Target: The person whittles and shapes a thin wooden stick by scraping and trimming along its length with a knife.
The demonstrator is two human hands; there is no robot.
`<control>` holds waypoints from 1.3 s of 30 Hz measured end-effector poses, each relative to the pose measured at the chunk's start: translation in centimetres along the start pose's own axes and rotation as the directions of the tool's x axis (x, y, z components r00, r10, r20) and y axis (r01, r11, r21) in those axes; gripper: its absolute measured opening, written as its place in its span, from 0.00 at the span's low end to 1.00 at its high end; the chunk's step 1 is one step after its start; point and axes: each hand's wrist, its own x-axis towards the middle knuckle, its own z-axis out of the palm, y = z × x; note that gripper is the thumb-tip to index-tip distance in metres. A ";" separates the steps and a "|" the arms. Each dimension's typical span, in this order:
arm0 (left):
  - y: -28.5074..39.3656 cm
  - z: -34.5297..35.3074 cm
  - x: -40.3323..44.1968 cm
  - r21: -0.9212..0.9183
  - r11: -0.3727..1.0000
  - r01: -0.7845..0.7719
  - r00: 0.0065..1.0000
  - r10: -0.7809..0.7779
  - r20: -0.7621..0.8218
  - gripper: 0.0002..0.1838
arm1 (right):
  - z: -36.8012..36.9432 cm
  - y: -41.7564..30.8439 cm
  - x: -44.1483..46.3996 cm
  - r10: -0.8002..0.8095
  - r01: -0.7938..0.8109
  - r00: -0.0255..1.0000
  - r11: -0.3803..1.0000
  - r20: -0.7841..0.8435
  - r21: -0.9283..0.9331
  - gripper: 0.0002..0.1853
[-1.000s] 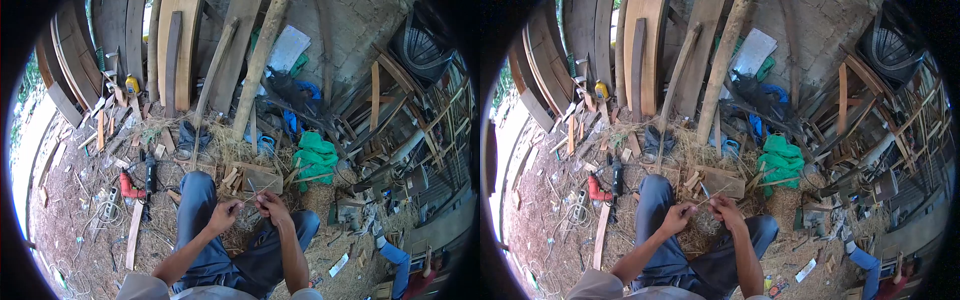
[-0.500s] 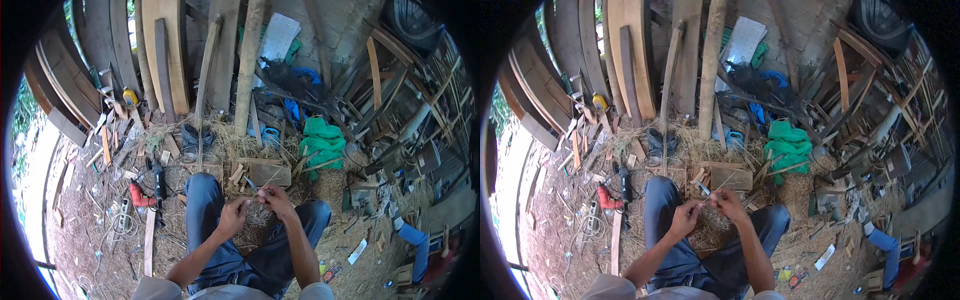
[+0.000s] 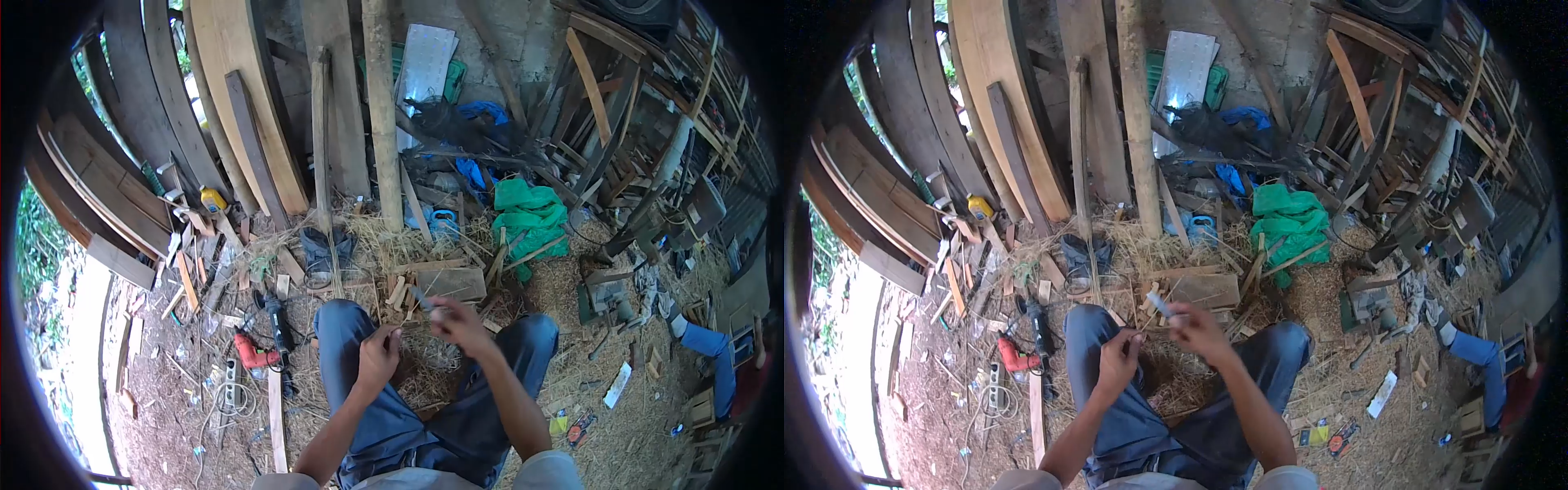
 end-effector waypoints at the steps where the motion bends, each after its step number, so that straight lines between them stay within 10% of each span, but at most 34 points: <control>1: 0.5 0.2 0.3 0.018 1.000 -0.013 1.000 0.013 0.007 0.03 | 0.9 0.5 0.2 -0.007 0.008 1.000 1.000 -0.008 0.009 0.12; 9: 1.8 1.0 0.0 0.042 0.985 -0.169 0.985 0.170 -0.021 0.03 | -0.1 0.2 1.1 0.143 -0.170 0.976 0.972 0.162 0.161 0.10; 17: 3.4 1.2 0.0 -0.074 0.997 0.031 0.998 -0.028 0.049 0.04 | 0.4 0.5 0.6 0.169 -0.193 0.965 0.975 0.199 0.110 0.09; 39: 2.5 1.0 -1.0 -0.079 0.997 0.019 0.997 -0.013 0.075 0.03 | -1.8 0.8 1.3 0.170 -0.170 0.985 0.975 -0.011 -0.140 0.14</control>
